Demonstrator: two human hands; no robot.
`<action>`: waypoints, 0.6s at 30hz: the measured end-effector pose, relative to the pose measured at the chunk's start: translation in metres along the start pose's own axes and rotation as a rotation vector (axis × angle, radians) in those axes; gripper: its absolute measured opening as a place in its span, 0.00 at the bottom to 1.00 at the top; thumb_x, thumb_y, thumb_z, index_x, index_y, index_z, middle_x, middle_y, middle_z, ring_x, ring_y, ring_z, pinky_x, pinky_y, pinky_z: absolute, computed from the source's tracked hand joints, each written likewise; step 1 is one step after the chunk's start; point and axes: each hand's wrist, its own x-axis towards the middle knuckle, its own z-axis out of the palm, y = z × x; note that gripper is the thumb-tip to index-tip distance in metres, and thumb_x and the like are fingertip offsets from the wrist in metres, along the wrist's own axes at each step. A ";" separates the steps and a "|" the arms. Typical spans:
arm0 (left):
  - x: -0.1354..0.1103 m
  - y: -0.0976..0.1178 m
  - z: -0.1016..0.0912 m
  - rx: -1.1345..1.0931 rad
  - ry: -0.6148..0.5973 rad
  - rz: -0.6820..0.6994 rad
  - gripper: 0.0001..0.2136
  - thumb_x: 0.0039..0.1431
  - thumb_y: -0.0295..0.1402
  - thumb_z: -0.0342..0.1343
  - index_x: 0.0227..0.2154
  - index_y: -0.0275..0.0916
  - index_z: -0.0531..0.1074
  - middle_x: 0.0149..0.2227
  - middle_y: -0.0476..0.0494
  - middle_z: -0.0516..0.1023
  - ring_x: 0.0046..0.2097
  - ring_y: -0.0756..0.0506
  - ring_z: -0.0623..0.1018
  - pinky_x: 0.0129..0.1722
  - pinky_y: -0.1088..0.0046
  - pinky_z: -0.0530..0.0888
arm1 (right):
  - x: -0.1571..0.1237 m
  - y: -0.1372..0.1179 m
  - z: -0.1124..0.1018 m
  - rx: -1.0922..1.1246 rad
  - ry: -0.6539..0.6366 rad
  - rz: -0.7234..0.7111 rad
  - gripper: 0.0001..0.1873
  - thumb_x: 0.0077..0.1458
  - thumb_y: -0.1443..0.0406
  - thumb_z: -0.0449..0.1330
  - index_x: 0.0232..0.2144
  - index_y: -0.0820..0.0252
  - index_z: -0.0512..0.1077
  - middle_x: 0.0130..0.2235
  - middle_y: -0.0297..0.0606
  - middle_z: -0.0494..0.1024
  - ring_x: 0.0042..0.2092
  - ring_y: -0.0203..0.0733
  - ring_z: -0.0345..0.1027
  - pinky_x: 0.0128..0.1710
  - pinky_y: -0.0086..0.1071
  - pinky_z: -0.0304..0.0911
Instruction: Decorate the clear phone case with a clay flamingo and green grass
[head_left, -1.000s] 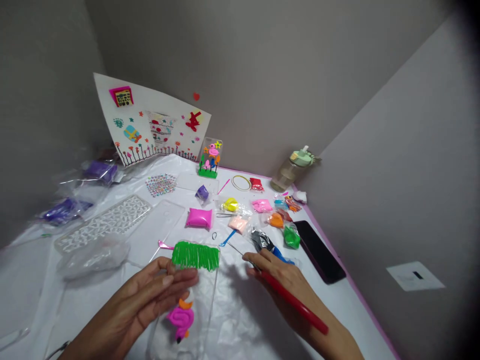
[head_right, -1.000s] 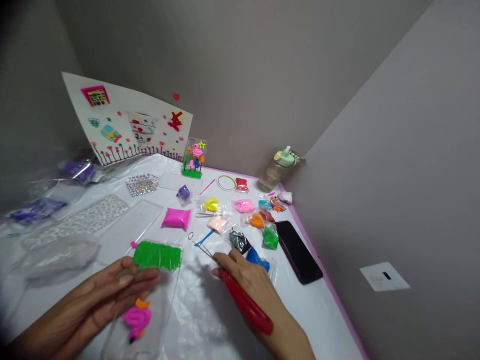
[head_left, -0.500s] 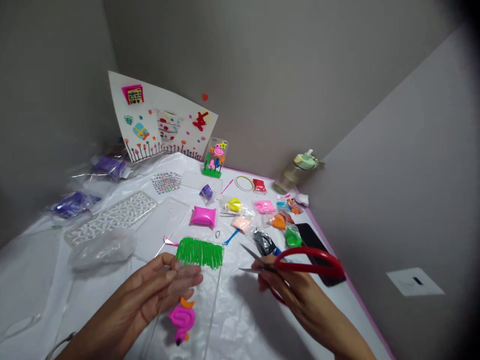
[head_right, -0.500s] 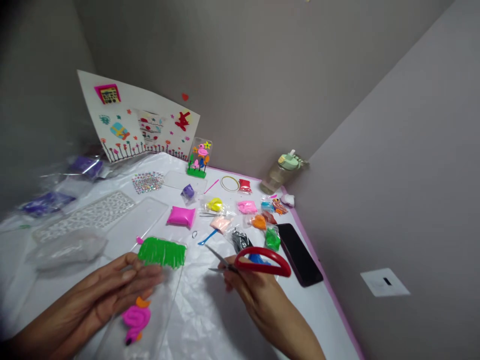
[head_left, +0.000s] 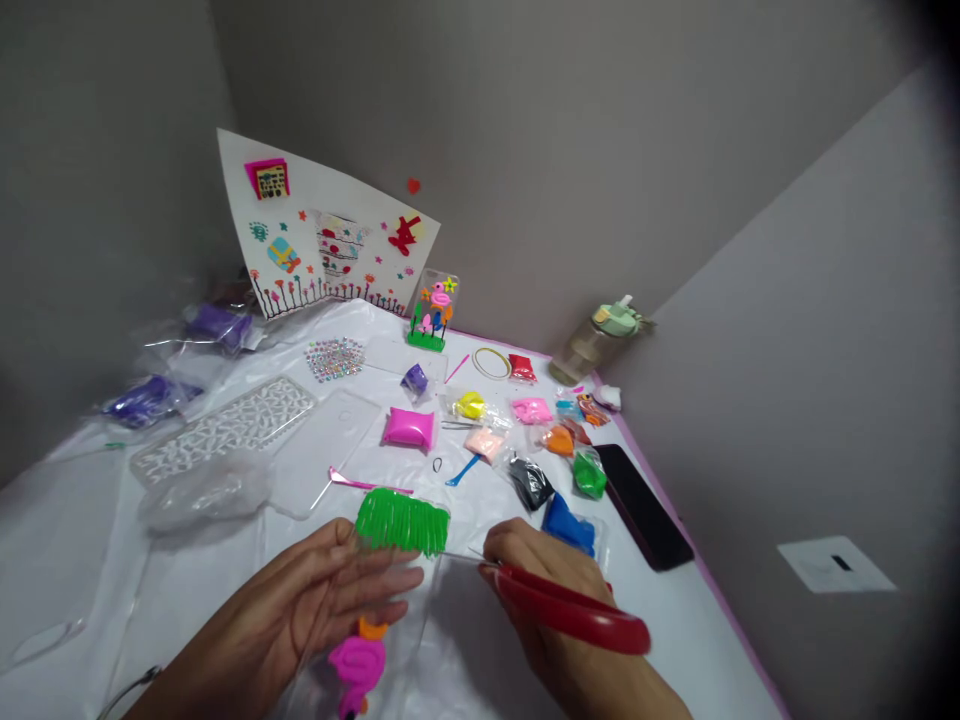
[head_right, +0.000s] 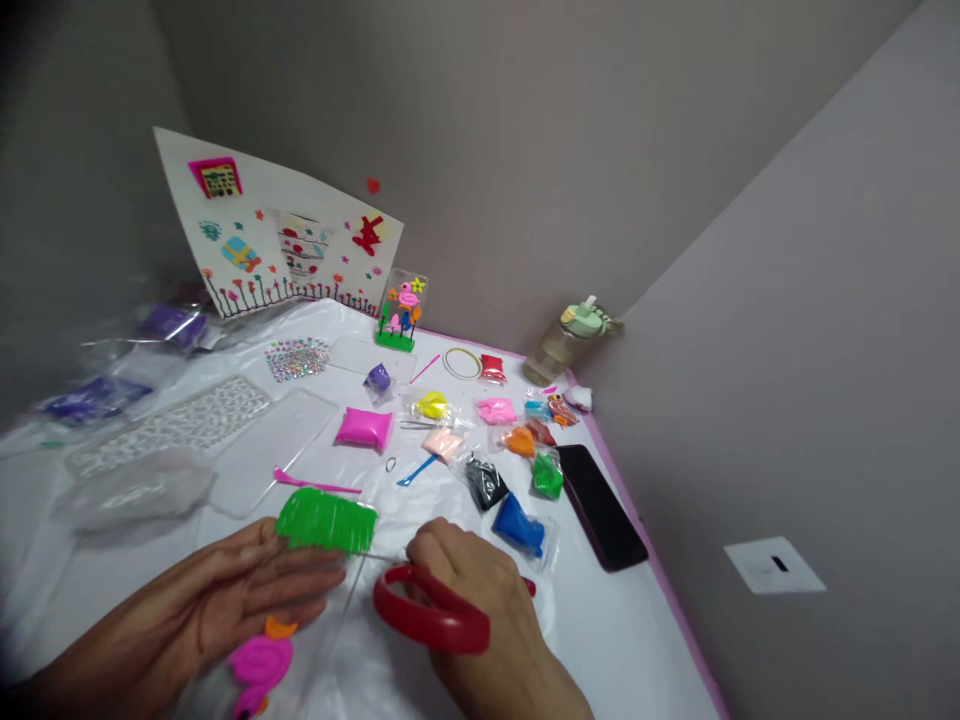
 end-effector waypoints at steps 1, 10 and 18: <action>0.000 0.000 0.001 -0.005 -0.007 -0.006 0.11 0.63 0.39 0.62 0.41 0.38 0.78 0.50 0.32 0.84 0.58 0.32 0.79 0.58 0.57 0.75 | 0.000 -0.001 0.001 -0.014 0.015 -0.011 0.12 0.64 0.74 0.49 0.30 0.56 0.62 0.29 0.31 0.72 0.26 0.34 0.63 0.25 0.29 0.53; -0.001 0.001 0.003 -0.033 -0.039 -0.060 0.10 0.65 0.38 0.58 0.38 0.38 0.80 0.51 0.34 0.84 0.58 0.34 0.79 0.59 0.59 0.73 | 0.004 -0.006 0.006 -0.084 0.068 -0.108 0.13 0.60 0.77 0.48 0.29 0.56 0.60 0.26 0.30 0.69 0.25 0.34 0.58 0.24 0.29 0.48; 0.000 0.001 0.008 -0.076 -0.047 -0.074 0.09 0.63 0.38 0.60 0.36 0.39 0.79 0.52 0.35 0.84 0.59 0.34 0.78 0.60 0.58 0.73 | 0.002 -0.006 0.011 -0.077 0.052 -0.086 0.13 0.62 0.76 0.48 0.28 0.57 0.62 0.27 0.32 0.69 0.24 0.34 0.59 0.23 0.29 0.48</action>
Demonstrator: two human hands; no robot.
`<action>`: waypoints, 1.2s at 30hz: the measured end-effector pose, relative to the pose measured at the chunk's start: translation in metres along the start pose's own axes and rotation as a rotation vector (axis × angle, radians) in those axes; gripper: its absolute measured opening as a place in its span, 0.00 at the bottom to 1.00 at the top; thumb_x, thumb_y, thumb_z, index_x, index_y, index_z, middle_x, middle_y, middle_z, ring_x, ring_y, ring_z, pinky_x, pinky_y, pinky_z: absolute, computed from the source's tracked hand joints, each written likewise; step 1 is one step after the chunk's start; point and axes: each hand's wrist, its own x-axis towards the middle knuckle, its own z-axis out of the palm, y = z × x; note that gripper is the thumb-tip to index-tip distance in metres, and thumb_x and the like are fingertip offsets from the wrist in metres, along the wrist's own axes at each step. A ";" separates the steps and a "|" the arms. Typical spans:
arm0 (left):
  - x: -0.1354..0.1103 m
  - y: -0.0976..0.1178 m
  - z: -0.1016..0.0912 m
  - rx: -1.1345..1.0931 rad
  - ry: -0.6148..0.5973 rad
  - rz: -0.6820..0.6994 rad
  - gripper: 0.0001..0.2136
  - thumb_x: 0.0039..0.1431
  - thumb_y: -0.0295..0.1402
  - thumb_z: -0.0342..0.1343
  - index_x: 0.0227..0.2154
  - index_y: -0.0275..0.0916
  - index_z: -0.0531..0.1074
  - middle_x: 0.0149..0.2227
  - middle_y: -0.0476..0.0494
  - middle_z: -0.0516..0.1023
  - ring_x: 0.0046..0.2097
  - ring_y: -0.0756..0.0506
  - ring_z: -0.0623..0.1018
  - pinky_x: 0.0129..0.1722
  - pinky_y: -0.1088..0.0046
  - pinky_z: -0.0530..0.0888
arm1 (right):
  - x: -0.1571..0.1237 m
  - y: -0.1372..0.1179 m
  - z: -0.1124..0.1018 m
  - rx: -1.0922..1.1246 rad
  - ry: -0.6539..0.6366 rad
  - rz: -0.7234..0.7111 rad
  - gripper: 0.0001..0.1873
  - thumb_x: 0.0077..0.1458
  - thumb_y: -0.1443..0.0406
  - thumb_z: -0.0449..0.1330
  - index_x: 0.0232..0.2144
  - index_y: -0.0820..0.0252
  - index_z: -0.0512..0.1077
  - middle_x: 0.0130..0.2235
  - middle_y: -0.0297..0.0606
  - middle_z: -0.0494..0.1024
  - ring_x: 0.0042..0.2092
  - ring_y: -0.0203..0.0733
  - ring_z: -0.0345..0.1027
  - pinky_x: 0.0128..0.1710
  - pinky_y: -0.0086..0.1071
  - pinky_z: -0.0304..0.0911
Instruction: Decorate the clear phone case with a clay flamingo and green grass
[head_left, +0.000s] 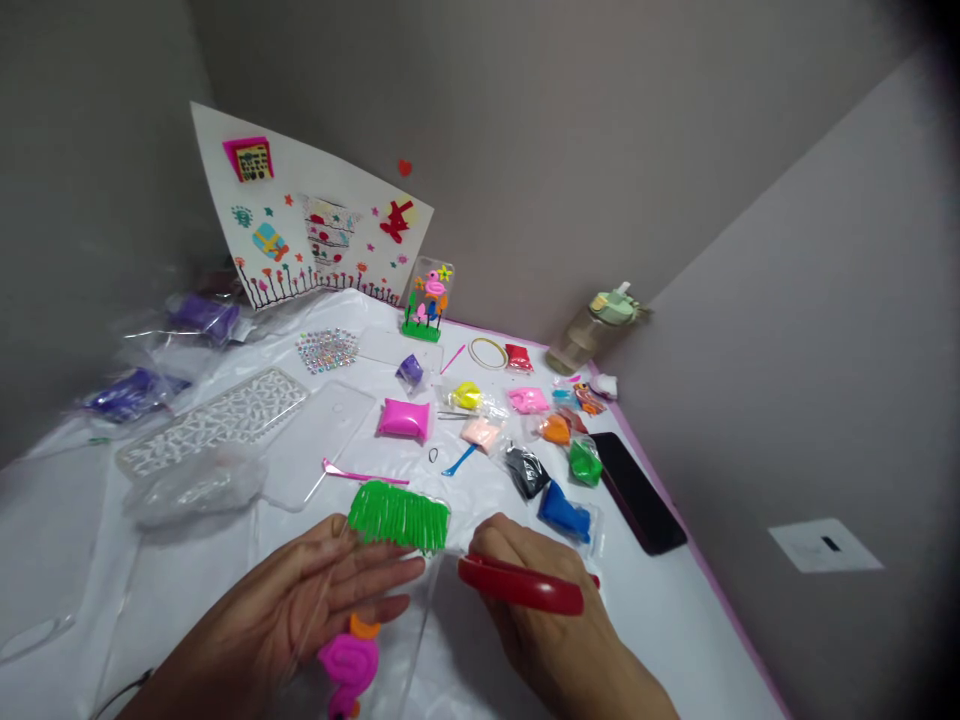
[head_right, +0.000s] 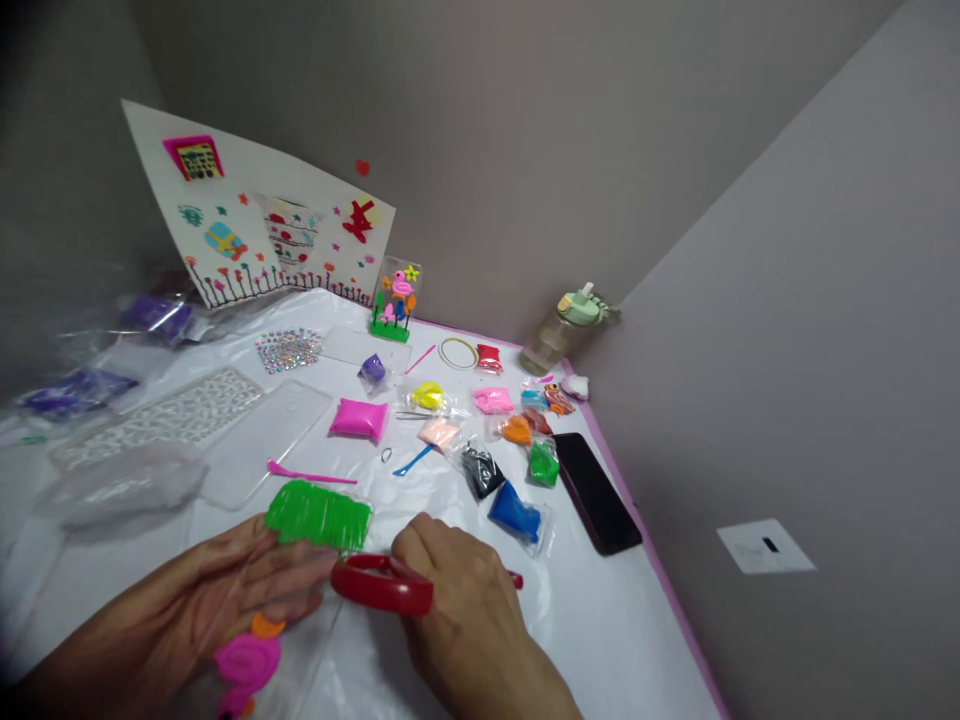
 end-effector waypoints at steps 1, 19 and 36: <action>0.000 0.000 0.000 0.002 0.006 0.004 0.09 0.64 0.38 0.58 0.38 0.39 0.79 0.52 0.35 0.84 0.60 0.34 0.77 0.60 0.57 0.72 | 0.000 0.000 0.001 -0.005 0.000 0.000 0.13 0.63 0.76 0.48 0.28 0.57 0.62 0.27 0.32 0.69 0.24 0.34 0.59 0.23 0.30 0.48; -0.004 -0.006 -0.006 -0.090 0.031 0.030 0.11 0.67 0.35 0.57 0.47 0.41 0.80 0.52 0.38 0.84 0.57 0.37 0.80 0.57 0.61 0.76 | 0.001 -0.002 0.000 -0.005 -0.021 -0.006 0.14 0.64 0.75 0.47 0.27 0.57 0.62 0.26 0.33 0.69 0.23 0.35 0.57 0.22 0.31 0.47; -0.002 -0.003 0.000 -0.068 0.011 -0.016 0.15 0.65 0.34 0.58 0.52 0.38 0.78 0.54 0.36 0.83 0.58 0.35 0.79 0.60 0.60 0.73 | -0.001 -0.005 -0.004 0.079 -0.059 0.016 0.13 0.64 0.74 0.46 0.28 0.56 0.60 0.27 0.32 0.68 0.24 0.35 0.56 0.23 0.31 0.48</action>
